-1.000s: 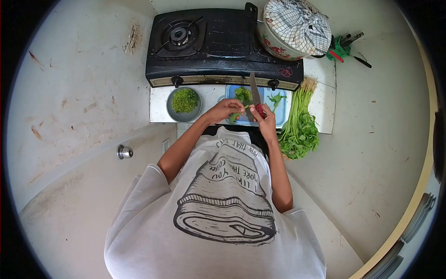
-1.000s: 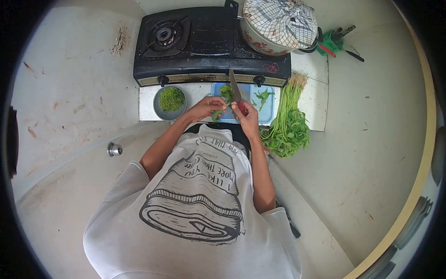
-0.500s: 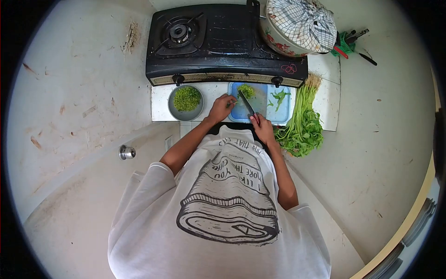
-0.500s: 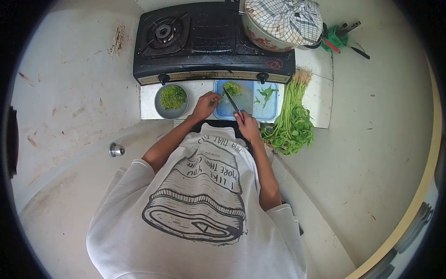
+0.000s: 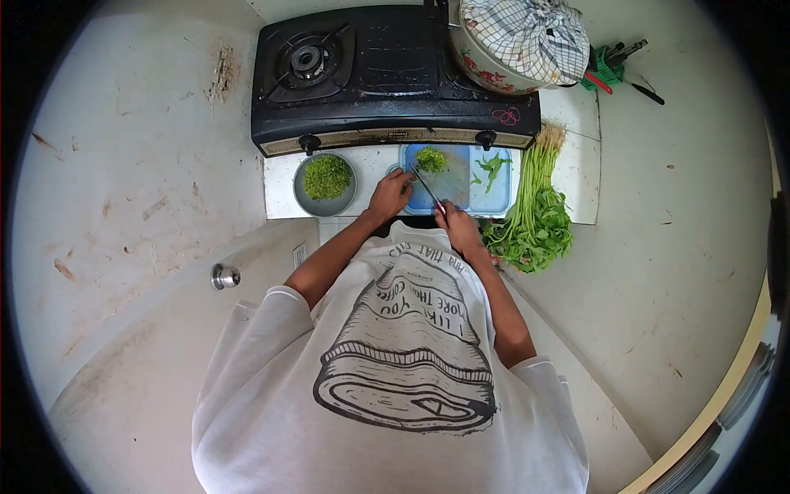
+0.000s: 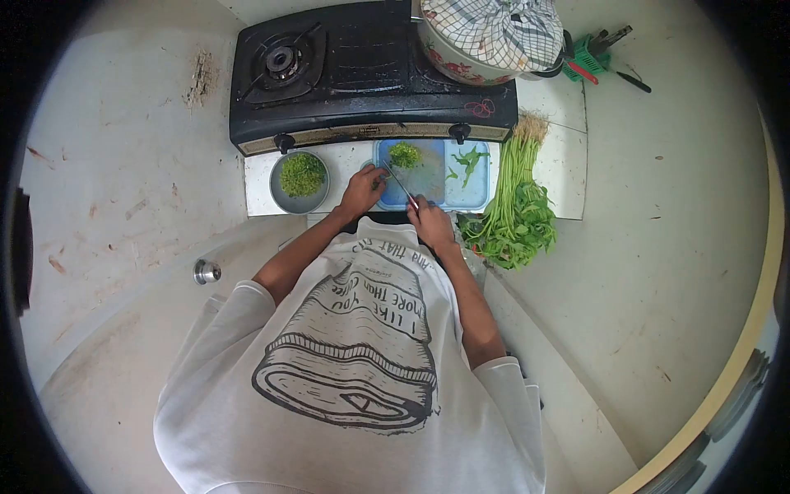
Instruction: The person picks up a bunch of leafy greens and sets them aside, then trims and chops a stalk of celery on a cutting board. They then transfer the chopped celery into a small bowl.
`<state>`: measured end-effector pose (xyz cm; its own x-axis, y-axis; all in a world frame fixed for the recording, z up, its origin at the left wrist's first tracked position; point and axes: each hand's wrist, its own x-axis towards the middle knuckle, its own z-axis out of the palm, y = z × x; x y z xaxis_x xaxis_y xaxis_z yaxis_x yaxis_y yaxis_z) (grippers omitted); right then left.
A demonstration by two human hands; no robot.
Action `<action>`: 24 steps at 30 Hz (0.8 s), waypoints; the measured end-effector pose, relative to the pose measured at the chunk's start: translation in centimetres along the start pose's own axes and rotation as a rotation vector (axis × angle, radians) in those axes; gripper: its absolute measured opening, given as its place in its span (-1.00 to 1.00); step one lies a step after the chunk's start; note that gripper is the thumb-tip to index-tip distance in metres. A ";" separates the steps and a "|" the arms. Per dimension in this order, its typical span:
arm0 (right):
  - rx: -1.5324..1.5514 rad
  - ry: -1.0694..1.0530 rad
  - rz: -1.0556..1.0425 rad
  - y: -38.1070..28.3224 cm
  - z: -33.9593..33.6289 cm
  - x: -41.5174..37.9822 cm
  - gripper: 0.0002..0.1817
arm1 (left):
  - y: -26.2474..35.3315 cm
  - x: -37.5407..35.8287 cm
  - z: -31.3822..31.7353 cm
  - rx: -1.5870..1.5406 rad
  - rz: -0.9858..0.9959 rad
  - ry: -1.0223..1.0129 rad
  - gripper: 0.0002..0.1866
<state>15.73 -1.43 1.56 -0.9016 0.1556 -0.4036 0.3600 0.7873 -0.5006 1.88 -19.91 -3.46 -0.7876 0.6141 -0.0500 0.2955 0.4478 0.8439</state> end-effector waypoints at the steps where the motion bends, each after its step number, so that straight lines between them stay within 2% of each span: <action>1: -0.028 -0.012 0.007 0.1 0.2 0.1 -0.60 | -0.1 0.1 0.0 0.015 -0.010 -0.011 -0.78; 5: -0.092 -0.084 0.022 -0.2 0.2 0.1 -0.56 | 0.1 0.0 0.0 0.023 0.000 -0.006 -0.77; 11: -0.169 -0.076 -0.012 0.5 1.4 0.7 -0.53 | 0.1 -0.2 0.2 0.016 -0.037 -0.019 -0.77; 17: -0.148 0.003 -0.073 0.1 2.4 2.7 -0.55 | 0.5 -0.5 0.0 -0.017 0.016 0.045 -0.77; 24: -0.221 -0.046 -0.030 0.6 1.2 0.6 -0.56 | 0.4 -0.7 0.2 -0.060 -0.014 0.071 -0.79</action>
<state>15.73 -1.57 0.11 -0.8974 0.1069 -0.4281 0.2674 0.9035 -0.3350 2.64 -20.06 -3.16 -0.8283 0.5598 -0.0257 0.2534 0.4150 0.8738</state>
